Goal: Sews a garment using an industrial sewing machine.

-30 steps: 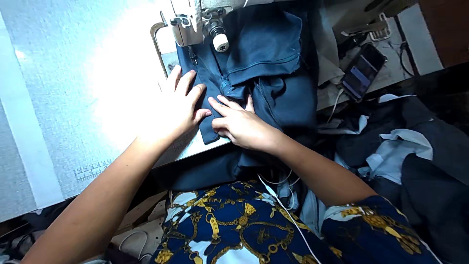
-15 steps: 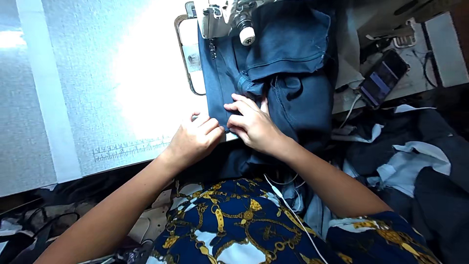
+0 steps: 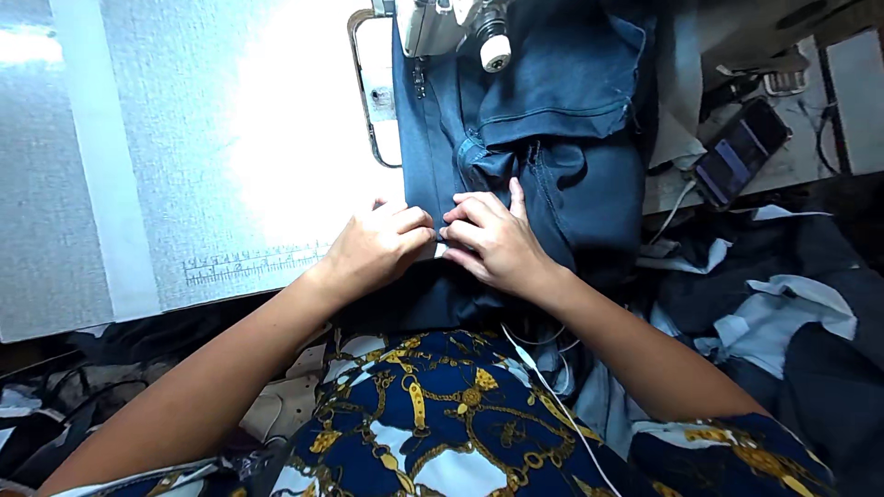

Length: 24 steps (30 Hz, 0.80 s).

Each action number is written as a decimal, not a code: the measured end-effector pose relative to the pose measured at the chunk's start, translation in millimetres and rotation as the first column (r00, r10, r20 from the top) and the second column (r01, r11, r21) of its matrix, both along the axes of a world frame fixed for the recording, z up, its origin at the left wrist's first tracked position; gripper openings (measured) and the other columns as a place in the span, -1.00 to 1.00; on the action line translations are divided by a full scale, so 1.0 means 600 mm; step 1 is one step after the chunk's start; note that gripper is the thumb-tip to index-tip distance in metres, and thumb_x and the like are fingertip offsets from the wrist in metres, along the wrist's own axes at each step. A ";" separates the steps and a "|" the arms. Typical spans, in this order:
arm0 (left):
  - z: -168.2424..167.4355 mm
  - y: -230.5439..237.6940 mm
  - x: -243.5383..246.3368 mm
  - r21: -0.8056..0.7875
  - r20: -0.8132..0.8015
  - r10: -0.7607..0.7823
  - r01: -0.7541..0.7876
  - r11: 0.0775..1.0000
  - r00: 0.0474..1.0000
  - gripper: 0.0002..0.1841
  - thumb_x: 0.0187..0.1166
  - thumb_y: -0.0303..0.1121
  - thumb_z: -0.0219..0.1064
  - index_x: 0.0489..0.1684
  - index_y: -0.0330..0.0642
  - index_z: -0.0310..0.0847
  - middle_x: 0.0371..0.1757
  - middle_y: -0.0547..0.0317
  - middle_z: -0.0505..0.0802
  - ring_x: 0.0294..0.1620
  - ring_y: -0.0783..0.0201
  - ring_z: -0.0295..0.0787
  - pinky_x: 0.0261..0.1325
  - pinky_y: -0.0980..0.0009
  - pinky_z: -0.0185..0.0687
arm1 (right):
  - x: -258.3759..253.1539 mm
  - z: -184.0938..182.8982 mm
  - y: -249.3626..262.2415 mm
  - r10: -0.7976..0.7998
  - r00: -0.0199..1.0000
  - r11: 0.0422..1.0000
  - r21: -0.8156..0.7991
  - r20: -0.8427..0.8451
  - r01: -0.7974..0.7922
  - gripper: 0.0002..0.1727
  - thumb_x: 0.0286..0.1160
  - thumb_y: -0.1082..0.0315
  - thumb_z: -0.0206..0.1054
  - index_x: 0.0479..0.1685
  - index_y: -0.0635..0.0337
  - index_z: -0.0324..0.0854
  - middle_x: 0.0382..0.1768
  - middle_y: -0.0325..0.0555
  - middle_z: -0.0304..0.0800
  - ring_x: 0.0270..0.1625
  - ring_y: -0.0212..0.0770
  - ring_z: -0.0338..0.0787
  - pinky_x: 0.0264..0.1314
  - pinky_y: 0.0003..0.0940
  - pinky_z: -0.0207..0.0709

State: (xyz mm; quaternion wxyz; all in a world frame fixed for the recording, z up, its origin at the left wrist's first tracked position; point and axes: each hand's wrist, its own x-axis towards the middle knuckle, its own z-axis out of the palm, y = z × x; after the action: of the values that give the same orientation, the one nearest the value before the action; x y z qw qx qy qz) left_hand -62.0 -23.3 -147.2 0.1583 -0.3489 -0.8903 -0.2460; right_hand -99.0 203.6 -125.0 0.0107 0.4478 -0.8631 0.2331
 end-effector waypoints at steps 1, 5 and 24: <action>0.001 0.000 -0.002 0.014 0.015 -0.006 0.005 1.000 1.000 -0.76 0.66 -0.41 0.20 -0.23 -0.18 0.85 -0.09 0.05 0.91 -0.16 0.06 0.78 -0.04 0.09 0.52 | 0.001 -0.003 -0.004 -0.013 1.000 1.000 -0.011 -0.016 0.013 -0.79 0.49 0.17 0.38 -0.18 0.10 0.82 -0.02 -0.04 0.85 0.39 0.16 0.74 0.44 0.80 0.00; 0.004 0.001 -0.005 0.035 0.041 -0.001 0.000 0.999 0.999 -0.76 0.65 -0.31 0.23 -0.20 -0.19 0.83 -0.09 0.03 0.90 -0.13 0.07 0.81 -0.08 0.09 0.53 | 0.001 -0.013 -0.018 -0.079 0.995 0.995 -0.059 -0.069 0.075 -0.81 0.58 0.28 0.31 -0.24 0.15 0.80 -0.14 -0.02 0.83 0.20 0.13 0.81 0.43 0.72 0.10; 0.044 -0.013 -0.018 -0.137 -0.190 0.029 -0.055 0.989 0.981 -0.84 0.70 -0.45 0.21 -0.27 -0.20 0.69 0.06 -0.07 0.87 0.08 -0.11 0.78 0.24 -0.19 0.46 | -0.008 0.029 -0.034 -0.125 0.987 0.991 -0.064 -0.100 0.119 -0.79 0.63 0.33 0.24 -0.27 0.18 0.77 -0.21 0.00 0.80 0.03 0.10 0.84 0.44 0.69 0.10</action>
State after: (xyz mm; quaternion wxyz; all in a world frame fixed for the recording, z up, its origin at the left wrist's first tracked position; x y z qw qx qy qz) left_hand -73.1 -31.2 -120.9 0.2212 -0.3620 -0.8939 -0.1447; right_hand -103.7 183.1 -107.6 0.0826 0.4050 -0.8801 0.2335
